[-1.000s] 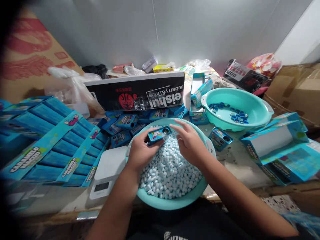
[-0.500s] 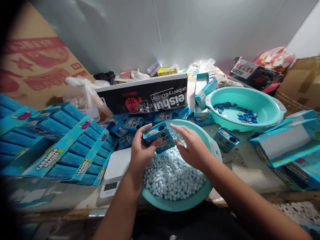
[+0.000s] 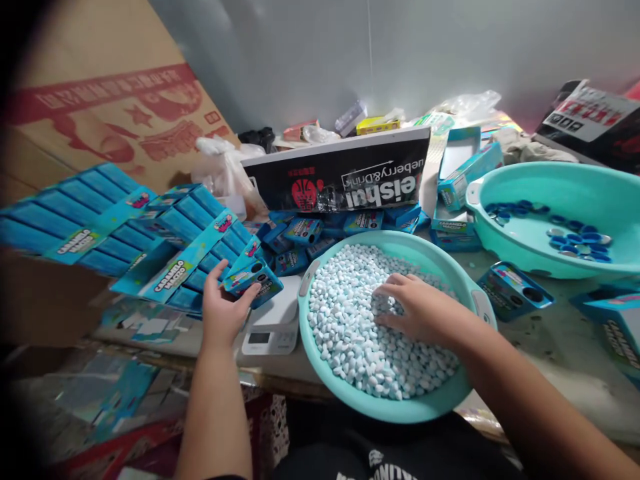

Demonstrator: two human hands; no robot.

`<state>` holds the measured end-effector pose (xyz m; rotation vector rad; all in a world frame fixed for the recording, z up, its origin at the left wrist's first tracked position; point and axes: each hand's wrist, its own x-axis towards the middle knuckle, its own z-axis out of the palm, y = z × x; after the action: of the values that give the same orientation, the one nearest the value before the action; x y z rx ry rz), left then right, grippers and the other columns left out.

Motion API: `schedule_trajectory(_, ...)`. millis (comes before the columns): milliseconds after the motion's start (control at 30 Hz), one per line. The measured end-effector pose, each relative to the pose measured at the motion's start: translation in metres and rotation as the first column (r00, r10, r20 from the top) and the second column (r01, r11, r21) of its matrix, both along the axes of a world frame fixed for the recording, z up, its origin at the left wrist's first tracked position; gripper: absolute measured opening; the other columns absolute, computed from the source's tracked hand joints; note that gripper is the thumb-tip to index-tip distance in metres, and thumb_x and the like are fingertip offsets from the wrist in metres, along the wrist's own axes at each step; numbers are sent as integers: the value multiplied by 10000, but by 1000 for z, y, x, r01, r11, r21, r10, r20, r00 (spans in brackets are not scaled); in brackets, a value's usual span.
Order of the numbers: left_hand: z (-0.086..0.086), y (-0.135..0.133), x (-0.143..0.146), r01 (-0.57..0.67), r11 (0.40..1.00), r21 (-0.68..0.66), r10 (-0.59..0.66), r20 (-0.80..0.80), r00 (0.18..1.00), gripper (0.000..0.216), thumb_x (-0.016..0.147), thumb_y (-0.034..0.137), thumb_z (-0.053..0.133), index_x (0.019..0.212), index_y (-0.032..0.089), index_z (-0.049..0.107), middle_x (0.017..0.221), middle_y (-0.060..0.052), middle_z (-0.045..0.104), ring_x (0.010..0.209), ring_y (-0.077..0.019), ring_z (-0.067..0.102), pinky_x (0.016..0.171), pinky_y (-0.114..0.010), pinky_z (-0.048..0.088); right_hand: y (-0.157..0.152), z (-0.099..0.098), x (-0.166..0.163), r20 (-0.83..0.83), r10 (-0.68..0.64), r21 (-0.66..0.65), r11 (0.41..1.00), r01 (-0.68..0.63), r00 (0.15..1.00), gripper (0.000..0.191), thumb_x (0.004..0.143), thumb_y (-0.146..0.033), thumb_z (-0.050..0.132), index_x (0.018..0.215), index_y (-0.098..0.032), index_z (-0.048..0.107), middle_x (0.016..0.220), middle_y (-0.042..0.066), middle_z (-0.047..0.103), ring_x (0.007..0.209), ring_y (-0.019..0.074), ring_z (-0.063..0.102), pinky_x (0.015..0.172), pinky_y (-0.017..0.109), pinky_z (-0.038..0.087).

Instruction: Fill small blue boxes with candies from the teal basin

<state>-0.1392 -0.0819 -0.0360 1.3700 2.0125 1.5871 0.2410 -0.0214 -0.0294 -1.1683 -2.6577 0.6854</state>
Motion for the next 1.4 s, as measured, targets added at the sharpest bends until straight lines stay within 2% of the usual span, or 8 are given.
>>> schedule_trajectory(133,-24,-7,2,-6,1000,-11,6,44,999,854,700,337,826,1428,172,410,1343,-198,586,1182,-282,636,1011,-451,533,3,4,0,-21,-22,-61,998,20,1000,365,887,-458,647,1215,-302,679,1176,71,673,1004,282,686,868,466,568)
schedule_trajectory(300,-30,-37,5,5,973,229,-7,7,1000,762,811,333,730,1443,222,319,1380,-197,554,1264,-260,594,1003,-426,531,4,10,-3,-93,-15,-83,997,7,996,157,870,-325,648,935,-242,765,945,77,736,860,261,700,771,390,554)
schedule_trajectory(467,-58,-101,-11,-135,965,225,199,-289,937,523,798,257,716,1265,178,494,1150,-132,647,895,-192,688,800,-369,580,8,8,2,-142,-107,-117,989,91,984,224,895,-410,621,906,-244,770,931,93,752,784,220,694,708,346,554)
schedule_trajectory(600,-95,-144,-17,-318,947,44,319,-245,916,284,813,303,701,1041,155,621,864,-58,676,738,-169,660,722,-324,560,10,7,7,-203,-235,-75,972,224,951,344,849,-589,625,896,-277,763,962,84,767,815,236,715,696,366,573)
schedule_trajectory(833,-134,-130,3,-603,792,94,610,-122,783,305,889,387,590,1079,153,545,861,-21,581,670,-124,545,615,-255,453,4,13,6,-105,-419,-13,908,420,902,370,847,-633,635,977,-306,748,988,46,770,773,198,714,714,359,556)
schedule_trajectory(967,-138,-125,2,-655,749,100,663,-103,742,299,877,427,556,1009,159,558,871,-35,574,661,-135,522,581,-265,418,3,12,5,-101,-464,18,884,468,880,363,852,-639,628,970,-311,729,937,45,768,725,185,702,681,353,541)
schedule_trajectory(1233,-139,-127,1,-638,765,92,645,-105,757,294,868,424,553,1003,164,531,817,-9,544,650,-131,532,586,-259,442,3,20,0,-99,-481,20,874,485,871,509,825,-754,564,930,-281,721,876,92,759,693,193,690,673,380,540)
schedule_trajectory(1400,-102,-121,8,-561,822,98,569,-183,802,300,768,348,742,935,156,583,810,-14,584,630,-119,535,600,-263,466,7,15,-2,-119,-399,-57,917,395,909,469,833,-699,597,925,-260,732,953,89,758,789,229,712,713,388,574)
